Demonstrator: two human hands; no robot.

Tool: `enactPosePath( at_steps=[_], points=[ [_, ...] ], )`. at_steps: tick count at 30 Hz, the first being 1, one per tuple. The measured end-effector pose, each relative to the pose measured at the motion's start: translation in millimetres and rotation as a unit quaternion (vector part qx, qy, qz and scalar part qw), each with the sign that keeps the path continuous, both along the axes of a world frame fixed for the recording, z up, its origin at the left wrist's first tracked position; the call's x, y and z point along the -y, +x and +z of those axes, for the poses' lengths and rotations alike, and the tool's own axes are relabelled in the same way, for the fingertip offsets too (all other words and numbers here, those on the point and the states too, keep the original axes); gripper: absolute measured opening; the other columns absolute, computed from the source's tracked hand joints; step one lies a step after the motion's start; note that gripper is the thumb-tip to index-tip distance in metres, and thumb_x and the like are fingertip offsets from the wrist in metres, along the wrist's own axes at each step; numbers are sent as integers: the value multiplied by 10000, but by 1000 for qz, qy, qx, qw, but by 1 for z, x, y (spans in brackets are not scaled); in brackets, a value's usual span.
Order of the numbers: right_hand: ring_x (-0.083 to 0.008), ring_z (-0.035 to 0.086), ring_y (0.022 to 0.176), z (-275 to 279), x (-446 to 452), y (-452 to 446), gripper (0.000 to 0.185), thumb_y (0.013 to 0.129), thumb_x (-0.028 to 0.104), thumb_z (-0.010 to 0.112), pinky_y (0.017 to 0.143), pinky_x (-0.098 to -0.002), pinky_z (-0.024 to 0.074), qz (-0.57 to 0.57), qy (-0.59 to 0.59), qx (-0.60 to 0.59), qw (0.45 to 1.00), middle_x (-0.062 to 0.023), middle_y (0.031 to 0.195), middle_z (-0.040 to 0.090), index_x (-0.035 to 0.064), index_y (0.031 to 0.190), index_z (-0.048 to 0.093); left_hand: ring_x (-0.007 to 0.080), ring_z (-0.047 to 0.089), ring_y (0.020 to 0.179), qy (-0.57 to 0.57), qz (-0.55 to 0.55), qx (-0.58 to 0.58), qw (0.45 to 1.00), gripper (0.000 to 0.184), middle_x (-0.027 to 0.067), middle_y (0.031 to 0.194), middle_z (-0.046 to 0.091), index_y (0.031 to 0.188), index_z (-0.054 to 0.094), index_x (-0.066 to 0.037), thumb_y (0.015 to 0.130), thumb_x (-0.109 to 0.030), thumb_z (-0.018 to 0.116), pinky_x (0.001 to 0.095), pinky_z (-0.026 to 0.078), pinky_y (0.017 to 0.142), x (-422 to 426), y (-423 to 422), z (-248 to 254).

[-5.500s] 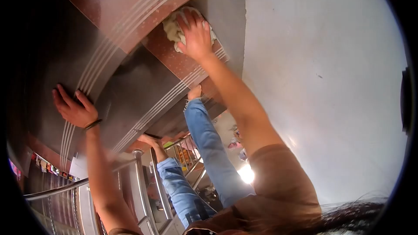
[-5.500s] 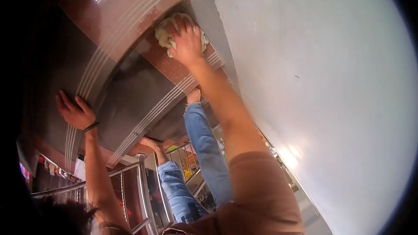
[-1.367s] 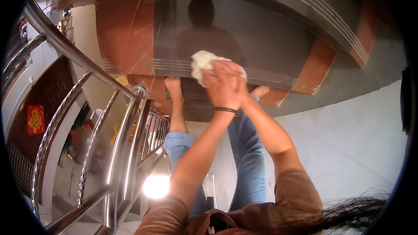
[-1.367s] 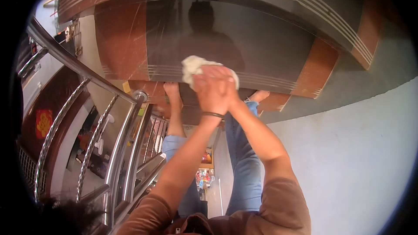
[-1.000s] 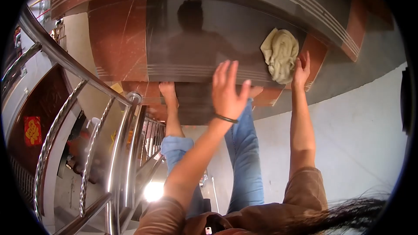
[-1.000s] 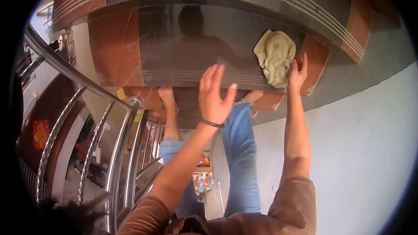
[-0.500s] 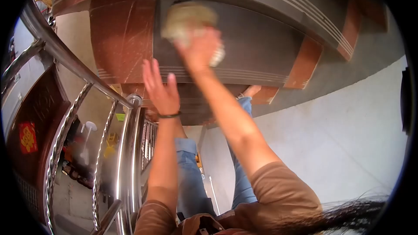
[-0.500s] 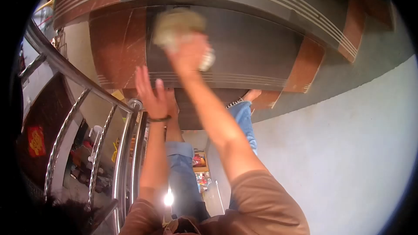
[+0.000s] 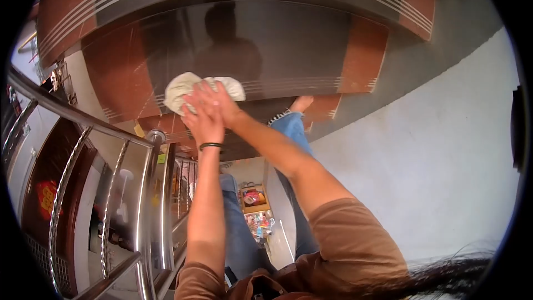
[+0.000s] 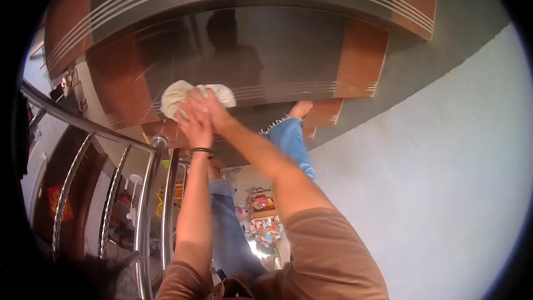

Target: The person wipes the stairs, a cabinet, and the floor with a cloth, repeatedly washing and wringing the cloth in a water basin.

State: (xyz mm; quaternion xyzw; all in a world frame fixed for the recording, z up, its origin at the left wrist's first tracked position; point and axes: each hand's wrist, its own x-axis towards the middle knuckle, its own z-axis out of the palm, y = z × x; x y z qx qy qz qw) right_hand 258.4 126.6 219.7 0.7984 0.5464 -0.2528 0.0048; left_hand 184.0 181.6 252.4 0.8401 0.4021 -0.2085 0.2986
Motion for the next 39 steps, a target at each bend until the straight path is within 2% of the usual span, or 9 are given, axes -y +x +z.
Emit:
enactPosePath(
  at_steps=[4,8,17,20,22,25,32,35,39],
  points=[
    [-350,454,1330,17,138,55,601,890,393,544,983,-579,381,-128,56,-33,990,-148,1448,490,244,1464,453,510,85,1470,-104,-59,52,991,954,313,1605,113,1586,137,-79,893,-546,597,559,113,1193,117,54,20],
    [-361,473,1301,22,273,79,547,863,347,597,952,-534,444,-277,2,57,959,-144,1437,490,271,1402,539,513,33,1485,-260,-179,31,949,959,302,1614,110,1584,163,-78,883,-578,583,541,72,1208,225,112,29],
    [-387,562,1163,53,419,117,683,752,307,766,880,-442,531,-604,-127,82,782,-190,1325,549,241,1399,559,394,340,1443,-362,-312,15,878,804,209,1595,291,1538,341,-108,926,-591,540,496,224,1188,323,194,67],
    [-333,651,1035,54,411,125,670,729,294,817,874,-415,540,-699,-78,16,710,-188,1207,639,145,1346,606,417,350,1430,-365,-237,107,894,746,233,1588,291,1518,357,-67,946,-489,581,482,249,1179,326,167,78],
    [-244,691,959,62,413,140,605,773,269,795,870,-374,540,-763,138,-327,539,-162,1113,706,49,1309,621,431,362,1418,-277,-205,142,928,707,255,1576,301,1503,363,-26,947,-380,620,462,292,1161,320,165,104],
    [-153,670,957,147,368,183,493,842,159,743,854,-318,530,-732,294,-348,506,-110,1073,727,9,1292,611,428,387,1401,-190,-176,230,938,727,262,1575,297,1509,348,-12,921,-298,666,443,349,1131,296,203,178],
    [-218,699,993,287,354,375,461,884,269,734,874,-351,526,-655,396,-206,609,-150,1085,723,9,1245,616,391,404,1398,-185,-187,310,914,705,233,1572,323,1508,359,-26,924,-274,668,437,351,1131,260,313,316],
    [-380,214,1489,265,349,452,950,834,671,624,1184,-513,213,-650,157,69,741,-196,1622,219,128,1552,322,411,383,1403,-141,-248,338,897,687,240,1557,343,1500,376,-36,932,-298,662,452,327,1146,256,370,314],
    [-343,161,1514,181,350,486,845,813,645,653,1181,-544,200,-459,95,178,866,-148,1620,253,248,1518,410,417,384,1400,-100,-294,379,872,668,242,1552,351,1487,392,-27,934,-291,657,448,330,1144,255,443,274]
  ],
)
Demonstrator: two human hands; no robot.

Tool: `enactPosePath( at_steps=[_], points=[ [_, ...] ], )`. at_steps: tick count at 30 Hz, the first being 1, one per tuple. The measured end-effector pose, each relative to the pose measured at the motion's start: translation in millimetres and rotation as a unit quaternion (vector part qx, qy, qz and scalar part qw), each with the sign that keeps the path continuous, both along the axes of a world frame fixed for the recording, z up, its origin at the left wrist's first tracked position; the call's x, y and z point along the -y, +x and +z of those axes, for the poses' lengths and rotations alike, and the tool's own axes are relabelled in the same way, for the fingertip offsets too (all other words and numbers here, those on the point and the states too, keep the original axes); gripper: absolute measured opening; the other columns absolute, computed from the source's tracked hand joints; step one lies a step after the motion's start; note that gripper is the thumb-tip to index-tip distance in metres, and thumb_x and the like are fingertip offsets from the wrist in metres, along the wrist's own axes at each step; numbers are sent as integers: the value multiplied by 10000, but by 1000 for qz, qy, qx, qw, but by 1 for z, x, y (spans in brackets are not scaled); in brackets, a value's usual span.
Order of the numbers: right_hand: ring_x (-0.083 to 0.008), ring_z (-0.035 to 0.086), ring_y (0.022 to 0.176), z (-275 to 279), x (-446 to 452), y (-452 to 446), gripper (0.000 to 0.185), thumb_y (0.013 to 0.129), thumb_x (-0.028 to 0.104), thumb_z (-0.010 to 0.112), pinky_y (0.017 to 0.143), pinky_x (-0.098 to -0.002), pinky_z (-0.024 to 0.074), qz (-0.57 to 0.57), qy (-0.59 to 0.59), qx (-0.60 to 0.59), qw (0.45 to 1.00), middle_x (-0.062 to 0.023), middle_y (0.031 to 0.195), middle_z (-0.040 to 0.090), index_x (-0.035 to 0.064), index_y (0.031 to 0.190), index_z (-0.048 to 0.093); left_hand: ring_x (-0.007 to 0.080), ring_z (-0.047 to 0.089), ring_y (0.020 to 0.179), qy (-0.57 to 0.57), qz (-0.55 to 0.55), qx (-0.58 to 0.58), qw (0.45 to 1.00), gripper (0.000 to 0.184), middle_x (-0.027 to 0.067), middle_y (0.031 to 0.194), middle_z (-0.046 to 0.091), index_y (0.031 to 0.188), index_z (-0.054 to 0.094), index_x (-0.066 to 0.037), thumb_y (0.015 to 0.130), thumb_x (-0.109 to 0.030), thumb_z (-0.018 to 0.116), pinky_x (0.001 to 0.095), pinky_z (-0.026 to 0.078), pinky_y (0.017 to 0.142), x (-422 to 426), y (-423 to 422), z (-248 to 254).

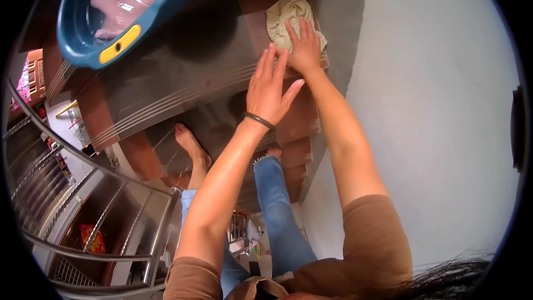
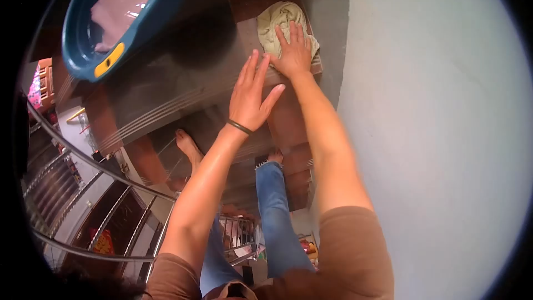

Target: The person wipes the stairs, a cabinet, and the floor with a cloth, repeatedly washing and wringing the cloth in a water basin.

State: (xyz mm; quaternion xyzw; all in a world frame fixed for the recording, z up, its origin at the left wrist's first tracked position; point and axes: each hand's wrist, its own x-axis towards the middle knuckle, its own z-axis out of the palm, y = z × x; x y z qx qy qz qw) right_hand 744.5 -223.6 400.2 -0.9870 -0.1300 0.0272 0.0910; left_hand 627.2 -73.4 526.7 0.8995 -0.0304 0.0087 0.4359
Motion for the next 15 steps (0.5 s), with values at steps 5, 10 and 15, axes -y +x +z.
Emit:
enactPosePath(
  at_steps=[5,10,15],
  points=[
    [-358,268,1448,-7,-27,18,760,773,605,702,1134,-518,274,-131,29,49,990,-153,1573,332,213,1406,550,389,442,1382,-167,-5,-103,981,612,234,1501,441,1412,489,-7,849,-106,709,442,357,1131,-43,-34,62],
    [-354,434,1236,-6,-46,80,640,732,524,749,975,-505,407,-173,-17,34,984,-161,1483,437,131,1224,639,389,546,1247,-123,47,-259,957,493,211,1369,551,1280,576,0,838,-147,737,449,428,1055,-107,-82,71],
    [-375,502,1132,-14,-113,85,471,704,265,767,896,-485,466,-187,-4,124,974,-148,1361,525,90,1126,653,398,580,1159,-55,63,-215,973,425,212,1272,594,1232,597,-2,854,-148,726,464,446,1004,-124,-69,15]
  ],
)
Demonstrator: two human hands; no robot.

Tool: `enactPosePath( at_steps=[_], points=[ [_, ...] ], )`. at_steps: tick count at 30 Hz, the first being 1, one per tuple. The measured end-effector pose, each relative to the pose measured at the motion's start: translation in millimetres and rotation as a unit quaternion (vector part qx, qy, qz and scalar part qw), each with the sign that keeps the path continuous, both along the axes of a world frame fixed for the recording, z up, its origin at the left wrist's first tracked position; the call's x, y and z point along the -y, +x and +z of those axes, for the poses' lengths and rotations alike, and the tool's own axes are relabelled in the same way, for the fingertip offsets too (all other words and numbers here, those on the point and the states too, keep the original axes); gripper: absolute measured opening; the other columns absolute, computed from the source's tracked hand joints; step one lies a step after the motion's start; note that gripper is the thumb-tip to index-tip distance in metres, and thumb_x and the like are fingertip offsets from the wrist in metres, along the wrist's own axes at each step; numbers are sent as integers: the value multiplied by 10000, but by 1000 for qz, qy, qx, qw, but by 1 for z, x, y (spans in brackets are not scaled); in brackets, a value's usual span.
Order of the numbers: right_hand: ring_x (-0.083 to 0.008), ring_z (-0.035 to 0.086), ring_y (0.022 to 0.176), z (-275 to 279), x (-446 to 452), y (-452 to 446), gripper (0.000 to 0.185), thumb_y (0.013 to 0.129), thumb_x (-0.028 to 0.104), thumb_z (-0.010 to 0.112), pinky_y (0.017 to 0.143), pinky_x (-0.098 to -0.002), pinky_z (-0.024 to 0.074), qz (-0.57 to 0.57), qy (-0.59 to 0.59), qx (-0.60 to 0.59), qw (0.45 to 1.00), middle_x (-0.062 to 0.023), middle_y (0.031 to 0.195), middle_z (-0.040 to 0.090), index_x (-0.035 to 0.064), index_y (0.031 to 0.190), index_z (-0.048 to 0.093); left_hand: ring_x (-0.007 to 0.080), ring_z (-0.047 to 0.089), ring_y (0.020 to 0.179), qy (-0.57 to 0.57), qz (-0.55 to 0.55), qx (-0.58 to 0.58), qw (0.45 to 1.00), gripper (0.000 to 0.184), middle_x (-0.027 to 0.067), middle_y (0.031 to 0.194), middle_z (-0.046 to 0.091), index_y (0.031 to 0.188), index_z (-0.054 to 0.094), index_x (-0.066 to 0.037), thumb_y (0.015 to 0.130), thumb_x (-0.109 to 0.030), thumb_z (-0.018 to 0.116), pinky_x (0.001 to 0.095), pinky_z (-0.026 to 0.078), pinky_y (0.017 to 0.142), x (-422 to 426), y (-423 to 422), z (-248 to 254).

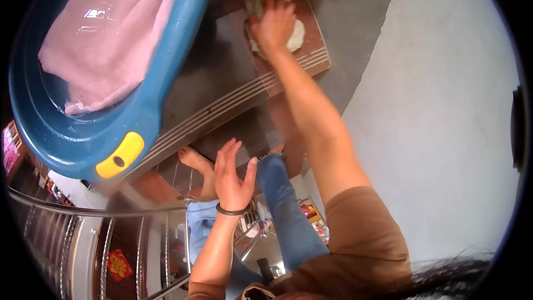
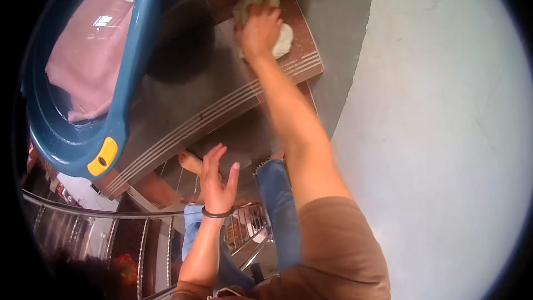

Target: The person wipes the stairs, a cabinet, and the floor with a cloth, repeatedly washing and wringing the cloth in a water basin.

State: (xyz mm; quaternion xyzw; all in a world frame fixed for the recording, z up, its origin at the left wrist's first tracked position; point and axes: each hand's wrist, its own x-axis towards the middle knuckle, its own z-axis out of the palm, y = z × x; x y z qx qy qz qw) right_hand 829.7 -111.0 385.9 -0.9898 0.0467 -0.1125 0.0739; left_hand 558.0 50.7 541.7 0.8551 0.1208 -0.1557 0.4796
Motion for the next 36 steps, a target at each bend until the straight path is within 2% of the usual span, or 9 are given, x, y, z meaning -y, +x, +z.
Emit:
enactPosePath(
  at_steps=[6,11,14,19,23,25,32,34,36],
  points=[
    [-359,576,1068,31,-100,-83,450,668,193,792,885,-463,492,301,198,-125,924,-176,1160,646,58,1082,676,338,589,1119,22,90,30,995,372,181,1246,598,1212,607,-1,872,-113,707,393,490,892,-19,42,-2],
    [-393,537,1135,46,-7,-62,455,741,100,759,1015,-460,422,76,340,-13,937,-208,1207,607,39,1171,626,357,591,1123,-8,96,54,994,381,189,1228,611,1192,617,4,844,-104,729,432,482,912,-26,41,4],
    [-376,429,1317,20,80,-41,573,816,270,700,1081,-450,377,170,18,-68,983,-182,1526,416,107,1353,583,299,587,1133,-19,82,49,995,381,141,1263,600,1224,608,-33,862,-91,713,358,496,875,-38,33,13],
    [-360,436,1321,14,-36,-116,578,809,298,706,1089,-447,379,81,5,-14,997,-156,1477,468,133,1351,590,263,607,931,18,185,47,981,337,130,1002,623,1199,573,12,896,-86,683,359,482,844,-61,24,13],
    [-355,467,1296,9,-211,-185,540,805,283,719,1085,-447,390,147,101,-65,982,-145,1433,508,147,1317,617,262,530,1137,-100,454,34,885,390,150,1226,534,1329,516,6,957,-88,587,381,433,955,-103,15,-6],
    [-353,483,1283,7,-290,-209,521,802,276,726,1083,-447,395,218,153,-107,958,-140,1411,528,154,1300,631,302,416,1348,-10,471,76,879,462,198,1485,398,1406,470,9,962,-79,560,399,383,1025,-125,20,4],
    [-342,575,1193,30,-336,-201,429,795,239,749,1055,-444,435,295,376,-245,844,-120,1293,626,178,1216,692,399,334,1420,100,437,126,885,508,263,1529,349,1429,456,48,977,-156,567,511,268,1144,-138,19,18],
    [-346,594,1126,22,-252,-184,440,849,320,685,1020,-445,455,267,296,-169,901,-128,1223,639,126,1242,648,411,310,1430,66,425,134,893,523,268,1537,333,1438,447,45,977,-167,574,509,263,1150,-136,17,22],
    [-351,613,1058,-9,-149,-169,491,903,401,622,985,-445,475,313,-137,-73,937,-137,1153,653,74,1269,603,406,277,1446,7,445,166,880,564,269,1558,286,1458,416,43,962,-163,588,510,250,1162,-136,18,25]
  ],
)
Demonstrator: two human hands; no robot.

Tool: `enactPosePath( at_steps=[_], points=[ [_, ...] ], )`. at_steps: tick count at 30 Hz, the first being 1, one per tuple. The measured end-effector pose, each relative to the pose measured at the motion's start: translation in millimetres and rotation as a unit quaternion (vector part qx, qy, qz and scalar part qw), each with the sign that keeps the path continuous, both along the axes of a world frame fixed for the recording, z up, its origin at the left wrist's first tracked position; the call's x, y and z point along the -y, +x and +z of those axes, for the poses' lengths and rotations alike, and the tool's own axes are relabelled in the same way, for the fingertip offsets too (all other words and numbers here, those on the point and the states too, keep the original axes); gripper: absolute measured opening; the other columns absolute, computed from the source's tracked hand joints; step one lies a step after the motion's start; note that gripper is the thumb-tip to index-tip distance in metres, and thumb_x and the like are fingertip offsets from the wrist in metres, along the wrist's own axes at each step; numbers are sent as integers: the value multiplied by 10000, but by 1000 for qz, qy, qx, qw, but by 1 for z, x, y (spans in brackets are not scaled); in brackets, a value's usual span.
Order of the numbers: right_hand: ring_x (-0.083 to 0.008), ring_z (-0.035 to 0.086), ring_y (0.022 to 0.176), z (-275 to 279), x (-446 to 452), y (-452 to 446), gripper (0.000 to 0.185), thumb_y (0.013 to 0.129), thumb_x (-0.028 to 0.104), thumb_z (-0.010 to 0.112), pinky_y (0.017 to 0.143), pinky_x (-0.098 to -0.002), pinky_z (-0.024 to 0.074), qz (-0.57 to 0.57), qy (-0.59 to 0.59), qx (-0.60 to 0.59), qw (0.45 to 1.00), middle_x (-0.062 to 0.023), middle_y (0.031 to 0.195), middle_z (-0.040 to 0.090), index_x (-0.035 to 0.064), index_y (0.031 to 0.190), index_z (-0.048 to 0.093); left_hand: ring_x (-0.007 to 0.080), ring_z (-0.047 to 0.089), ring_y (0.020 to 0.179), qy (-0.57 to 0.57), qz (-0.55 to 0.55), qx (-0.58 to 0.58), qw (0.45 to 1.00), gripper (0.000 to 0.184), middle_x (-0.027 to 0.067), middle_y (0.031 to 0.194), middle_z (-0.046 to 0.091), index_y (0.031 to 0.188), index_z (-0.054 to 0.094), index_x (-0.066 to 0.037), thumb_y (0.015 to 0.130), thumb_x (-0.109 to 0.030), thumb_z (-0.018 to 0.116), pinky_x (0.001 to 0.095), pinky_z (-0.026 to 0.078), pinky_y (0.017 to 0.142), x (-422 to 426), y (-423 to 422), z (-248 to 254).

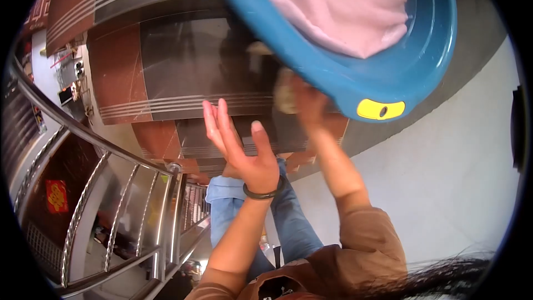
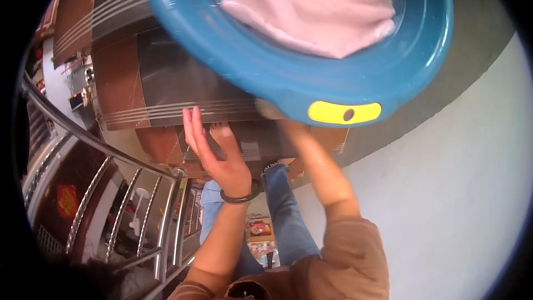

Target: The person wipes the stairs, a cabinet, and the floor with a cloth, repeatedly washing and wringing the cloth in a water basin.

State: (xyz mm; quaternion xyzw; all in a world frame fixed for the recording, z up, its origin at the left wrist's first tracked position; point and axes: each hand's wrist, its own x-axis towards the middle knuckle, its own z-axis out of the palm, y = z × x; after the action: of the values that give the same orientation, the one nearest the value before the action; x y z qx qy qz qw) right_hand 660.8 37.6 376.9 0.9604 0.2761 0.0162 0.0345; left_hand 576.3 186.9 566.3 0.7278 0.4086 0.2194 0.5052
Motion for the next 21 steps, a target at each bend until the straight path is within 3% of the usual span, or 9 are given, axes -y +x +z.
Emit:
enactPosePath(
  at_steps=[1,2,5,8,11,13,14,17,21],
  points=[
    [-353,623,1025,-19,40,9,528,930,441,590,968,-445,485,59,-250,153,954,-141,1118,659,48,1282,581,409,291,1438,-1,-6,-22,1000,577,268,1558,285,1458,410,47,949,-153,593,512,255,1163,-4,-1,3],
    [-355,632,991,-30,64,21,571,957,482,558,950,-446,495,98,-370,238,892,-146,1083,666,22,1296,559,411,305,1431,-2,-15,-45,999,590,268,1558,283,1458,404,52,936,-143,597,515,260,1163,-7,-2,7],
    [-377,636,965,-30,23,61,599,918,505,586,911,-466,505,-10,-46,216,975,-181,1098,660,29,1280,583,417,334,1414,-16,-26,-75,997,603,271,1552,289,1448,410,59,908,-125,604,521,257,1168,-14,-1,18],
    [-398,639,939,-17,-32,87,627,878,528,613,873,-487,515,-112,290,153,938,-217,1112,655,35,1265,607,362,303,1440,-58,12,-24,998,569,219,1566,290,1472,403,5,947,-120,584,463,258,1165,-15,-3,14],
    [-463,456,1252,7,-150,37,617,757,404,716,995,-552,397,-117,263,84,954,-234,1380,501,116,1295,620,349,327,1430,-36,30,-46,998,551,217,1552,323,1465,409,8,958,-131,573,456,261,1161,-31,-7,16],
    [-437,466,1242,-4,-214,7,674,697,331,761,984,-562,399,-17,272,7,962,-243,1392,480,128,1319,599,330,339,1425,-24,74,-51,996,524,205,1543,349,1463,408,10,987,-159,547,440,279,1139,-44,-14,9],
    [-390,450,1287,-6,-253,-9,781,611,220,818,1028,-540,375,10,344,-53,938,-148,1409,491,191,1351,571,308,349,1423,-18,103,-46,994,501,184,1550,347,1465,406,6,1010,-171,518,425,289,1125,-53,-18,6],
    [-386,496,1181,13,-352,-23,653,679,229,782,967,-517,429,98,281,-165,940,-142,1318,536,182,1305,606,285,378,1410,-35,182,-61,981,480,165,1543,366,1468,402,5,1029,-171,484,420,299,1132,-74,-34,-7],
    [-396,445,1315,9,-396,-21,627,764,331,772,1046,-481,432,276,263,-233,895,-146,1439,493,177,1342,586,276,396,1401,-63,251,-56,964,480,158,1532,391,1478,396,-6,1034,-173,475,419,307,1142,-96,-52,-15]
  ],
)
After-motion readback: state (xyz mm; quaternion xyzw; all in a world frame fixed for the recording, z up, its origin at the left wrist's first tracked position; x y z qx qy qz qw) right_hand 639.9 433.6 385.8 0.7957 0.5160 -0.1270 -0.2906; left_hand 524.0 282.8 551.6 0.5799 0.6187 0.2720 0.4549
